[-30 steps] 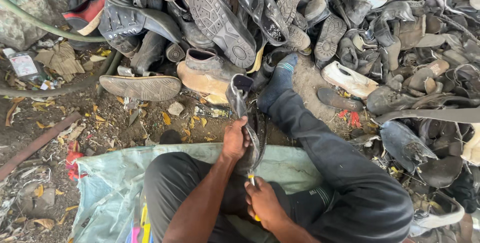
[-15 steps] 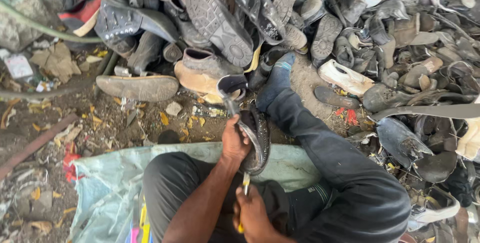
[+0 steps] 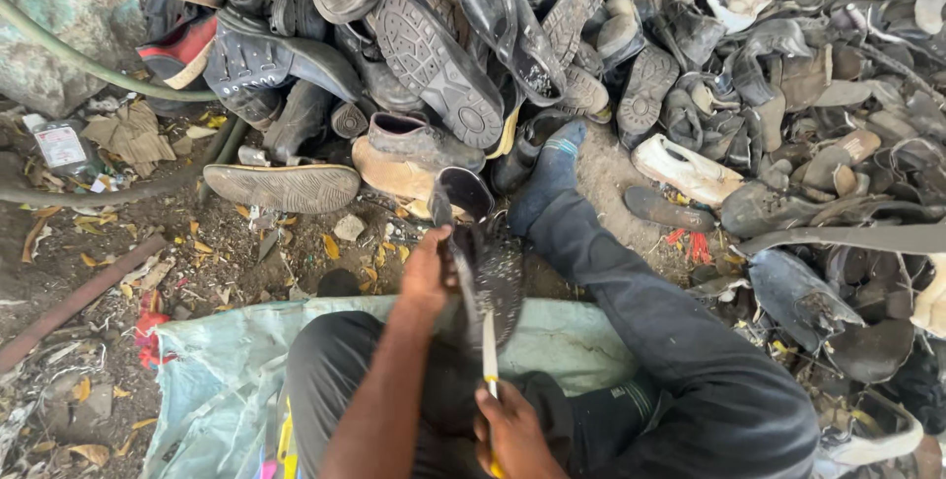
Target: The person sorts through a large pile of old footwear, using a knife to cut away the soles and separate the materials of various shoes and sandals.
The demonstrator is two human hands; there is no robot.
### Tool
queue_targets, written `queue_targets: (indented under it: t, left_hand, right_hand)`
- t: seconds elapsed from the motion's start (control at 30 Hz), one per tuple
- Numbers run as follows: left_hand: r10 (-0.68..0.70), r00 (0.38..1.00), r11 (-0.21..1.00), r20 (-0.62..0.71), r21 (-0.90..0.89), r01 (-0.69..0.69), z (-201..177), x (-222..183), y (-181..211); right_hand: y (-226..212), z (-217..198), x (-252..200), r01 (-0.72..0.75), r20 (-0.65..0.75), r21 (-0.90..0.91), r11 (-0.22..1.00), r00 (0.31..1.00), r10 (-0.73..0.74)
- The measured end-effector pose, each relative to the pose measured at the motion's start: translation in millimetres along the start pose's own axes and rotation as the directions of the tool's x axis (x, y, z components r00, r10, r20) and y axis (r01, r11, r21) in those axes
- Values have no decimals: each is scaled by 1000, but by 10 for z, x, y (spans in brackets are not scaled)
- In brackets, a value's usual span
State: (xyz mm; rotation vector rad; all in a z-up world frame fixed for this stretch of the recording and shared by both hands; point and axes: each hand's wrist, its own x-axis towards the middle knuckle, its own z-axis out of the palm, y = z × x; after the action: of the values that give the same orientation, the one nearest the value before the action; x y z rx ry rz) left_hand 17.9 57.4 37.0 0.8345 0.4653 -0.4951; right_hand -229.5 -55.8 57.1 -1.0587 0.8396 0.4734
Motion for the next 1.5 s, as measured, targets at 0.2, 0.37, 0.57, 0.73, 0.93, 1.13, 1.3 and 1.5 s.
queue_targets:
  t: [0.2,0.37,0.57,0.73,0.93,1.13,1.3,1.5]
  left_hand:
    - [334,937,-40,100,995,-92,-430,21,540]
    - [566,791,-453,235,890,60,-75,-242,361]
    - [266,811,-665,521,708,-237,302,-190,94]
    - [373,918,-416,133,909,37,346,-14,143]
    - [390,899,-354,199,934,-53,259,37,250]
    - [375,780,-357,501,855,-377,239,-15,256]
    - [391,733,-333,557,828,-451,366,-115,330]
    - [397,781,-309,482,871,-382,428,-190,427]
  right_hand:
    - [-55,-345,50,402,118,-396,825,914,-389]
    - [-41,-106,221,536,354,-716,447,831,-429]
    - [-154,-291,381,458,270,-701,547,880,-390]
    - [-715,-650,589,269,-23,-763,587,897,-441]
    - [-1447,-444,1398,573,389,-819,29,591,-706]
    - [-1847,-501,1849,597,451,-778,196,748,-486]
    - [-2218,-436,2003,533,475,-841,91,808,-348]
    - [-2178,-334,1688,534,460,-835,135,811,-361]
